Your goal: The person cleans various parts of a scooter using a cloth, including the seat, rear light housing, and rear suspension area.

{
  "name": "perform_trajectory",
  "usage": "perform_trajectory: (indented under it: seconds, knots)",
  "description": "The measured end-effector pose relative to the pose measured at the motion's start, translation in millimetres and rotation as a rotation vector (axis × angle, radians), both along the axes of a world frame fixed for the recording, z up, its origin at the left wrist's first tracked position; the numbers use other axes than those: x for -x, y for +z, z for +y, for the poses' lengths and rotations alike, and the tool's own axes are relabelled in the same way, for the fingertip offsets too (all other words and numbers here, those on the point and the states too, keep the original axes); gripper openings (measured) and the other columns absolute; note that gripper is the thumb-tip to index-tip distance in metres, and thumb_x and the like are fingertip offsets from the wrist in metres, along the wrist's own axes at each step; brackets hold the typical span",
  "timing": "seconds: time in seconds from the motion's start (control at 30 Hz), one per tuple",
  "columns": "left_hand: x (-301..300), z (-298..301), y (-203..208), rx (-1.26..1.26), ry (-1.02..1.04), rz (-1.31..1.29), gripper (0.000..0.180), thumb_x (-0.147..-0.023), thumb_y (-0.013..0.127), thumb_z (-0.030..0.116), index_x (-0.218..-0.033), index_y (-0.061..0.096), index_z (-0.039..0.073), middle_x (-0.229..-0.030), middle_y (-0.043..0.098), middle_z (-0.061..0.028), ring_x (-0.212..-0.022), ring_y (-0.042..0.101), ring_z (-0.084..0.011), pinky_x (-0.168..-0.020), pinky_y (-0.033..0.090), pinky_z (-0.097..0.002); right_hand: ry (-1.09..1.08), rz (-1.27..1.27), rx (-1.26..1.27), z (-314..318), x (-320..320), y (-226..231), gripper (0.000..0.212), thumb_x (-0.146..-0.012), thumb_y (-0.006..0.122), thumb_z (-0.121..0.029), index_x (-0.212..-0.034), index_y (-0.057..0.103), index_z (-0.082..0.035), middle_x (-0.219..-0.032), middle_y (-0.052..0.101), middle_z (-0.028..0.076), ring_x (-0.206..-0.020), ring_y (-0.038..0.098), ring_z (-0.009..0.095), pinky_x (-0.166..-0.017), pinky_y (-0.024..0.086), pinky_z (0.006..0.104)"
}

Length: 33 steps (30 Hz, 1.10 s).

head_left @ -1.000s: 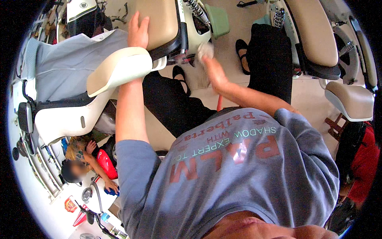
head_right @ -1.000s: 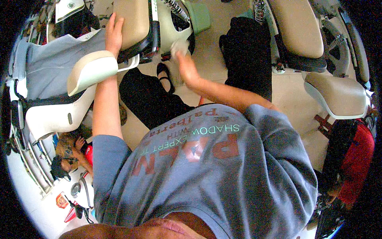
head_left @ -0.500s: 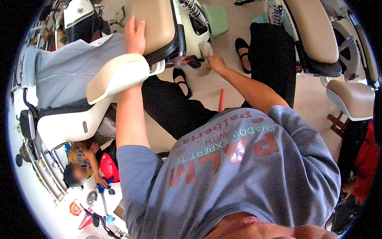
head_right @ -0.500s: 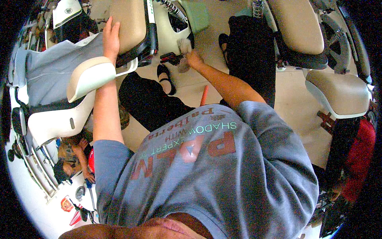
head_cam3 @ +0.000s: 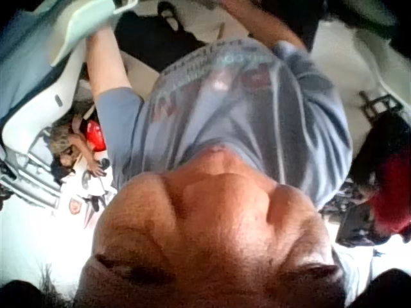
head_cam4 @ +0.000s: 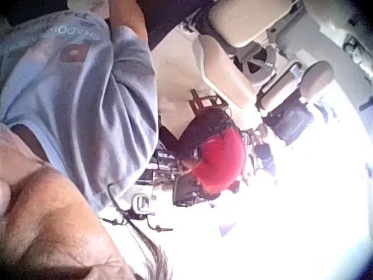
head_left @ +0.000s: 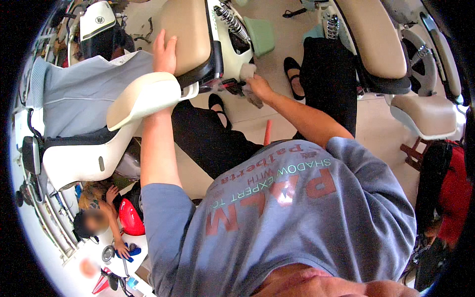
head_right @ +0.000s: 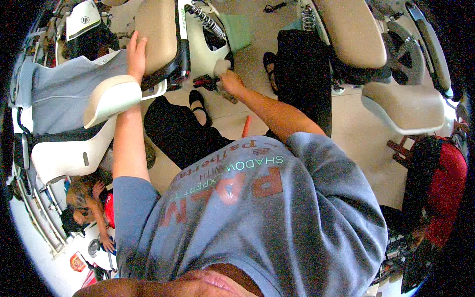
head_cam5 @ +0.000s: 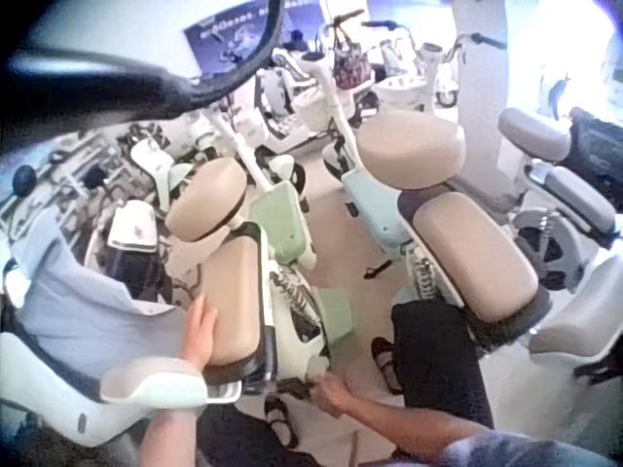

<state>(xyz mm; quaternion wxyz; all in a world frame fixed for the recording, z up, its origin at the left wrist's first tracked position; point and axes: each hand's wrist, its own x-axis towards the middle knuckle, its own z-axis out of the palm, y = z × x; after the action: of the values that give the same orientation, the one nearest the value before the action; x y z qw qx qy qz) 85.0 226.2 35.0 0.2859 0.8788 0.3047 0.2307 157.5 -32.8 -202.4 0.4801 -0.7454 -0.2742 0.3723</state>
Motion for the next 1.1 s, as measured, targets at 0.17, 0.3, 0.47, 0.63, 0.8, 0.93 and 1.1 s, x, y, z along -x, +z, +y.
perform_trajectory:
  seconds: [0.17,0.3,0.47,0.63,0.8,0.93,1.1]
  knots:
    - [15.7,23.0,-11.3,-0.050,-0.034,0.022,0.059,-0.094,0.047,0.036,-0.142,0.038,0.003,-0.148,0.032,-0.0210,-0.137,0.030,-0.0338,-0.113,0.021,-0.0376,-0.292,0.447,-0.177,-15.2,-11.0,77.3,0.044,-0.093,0.051,-0.033,-0.117,0.054,0.004,-0.107,0.061,0.015,-0.094,0.058,0.024,-0.084,0.046,0.0373]
    - [41.3,-7.3,-1.1,-0.403,-0.340,-0.049,0.057,-0.095,0.047,0.032,-0.143,0.036,0.004,-0.150,0.031,-0.0192,-0.136,0.033,-0.0307,-0.113,0.025,-0.0372,-0.298,0.622,-0.338,-55.6,-23.4,152.2,0.041,-0.094,0.053,-0.032,-0.115,0.057,0.003,-0.104,0.064,0.012,-0.096,0.059,0.020,-0.084,0.047,0.0344]
    - [78.3,-25.3,-0.4,0.553,-0.385,-0.540,0.046,-0.098,0.043,0.035,-0.138,0.043,0.012,-0.152,0.028,-0.0130,-0.136,0.033,-0.0291,-0.110,0.031,-0.0395,-0.096,0.440,-0.335,-112.0,-27.2,305.2,0.038,-0.097,0.052,-0.026,-0.124,0.055,0.000,-0.110,0.064,0.007,-0.099,0.061,0.016,-0.090,0.046,0.0309]
    - [123.2,25.6,-113.2,0.822,0.001,-0.542,0.056,-0.096,0.052,0.036,-0.143,0.036,0.012,-0.137,0.047,-0.0105,-0.115,0.053,-0.0204,-0.097,0.046,-0.0401,0.054,0.255,-0.364,-134.9,-43.4,399.7,0.040,-0.097,0.052,-0.028,-0.123,0.054,0.001,-0.112,0.065,0.008,-0.101,0.062,0.015,-0.091,0.047,0.0305]
    - [129.7,-26.8,-84.9,0.969,0.171,-0.497,0.052,-0.094,0.053,0.040,-0.136,0.045,0.009,-0.127,0.053,-0.0097,-0.113,0.054,-0.0228,-0.095,0.047,-0.0410,-0.080,0.228,-0.374,-136.3,-80.9,451.5,0.042,-0.095,0.056,-0.031,-0.125,0.054,-0.001,-0.119,0.061,0.009,-0.107,0.060,0.018,-0.096,0.045,0.0327]
    - [141.1,-34.4,-83.2,0.861,0.247,-0.458,0.049,-0.094,0.052,0.038,-0.132,0.048,0.007,-0.122,0.057,-0.0082,-0.110,0.057,-0.0229,-0.093,0.048,-0.0409,-0.234,-0.021,-0.447,-110.4,-168.4,478.9,0.044,-0.094,0.057,-0.031,-0.125,0.053,0.000,-0.127,0.057,0.009,-0.112,0.057,0.019,-0.100,0.042,0.0341]
    - [124.1,-40.8,-79.5,0.826,0.280,-0.545,0.045,-0.096,0.050,0.035,-0.131,0.049,0.007,-0.121,0.058,-0.0078,-0.108,0.058,-0.0220,-0.092,0.048,-0.0398,-0.447,-1.276,0.136,-85.8,-312.3,500.9,0.039,-0.096,0.048,-0.034,-0.124,0.056,-0.008,-0.125,0.058,0.014,-0.116,0.053,0.029,-0.100,0.038,0.0364]
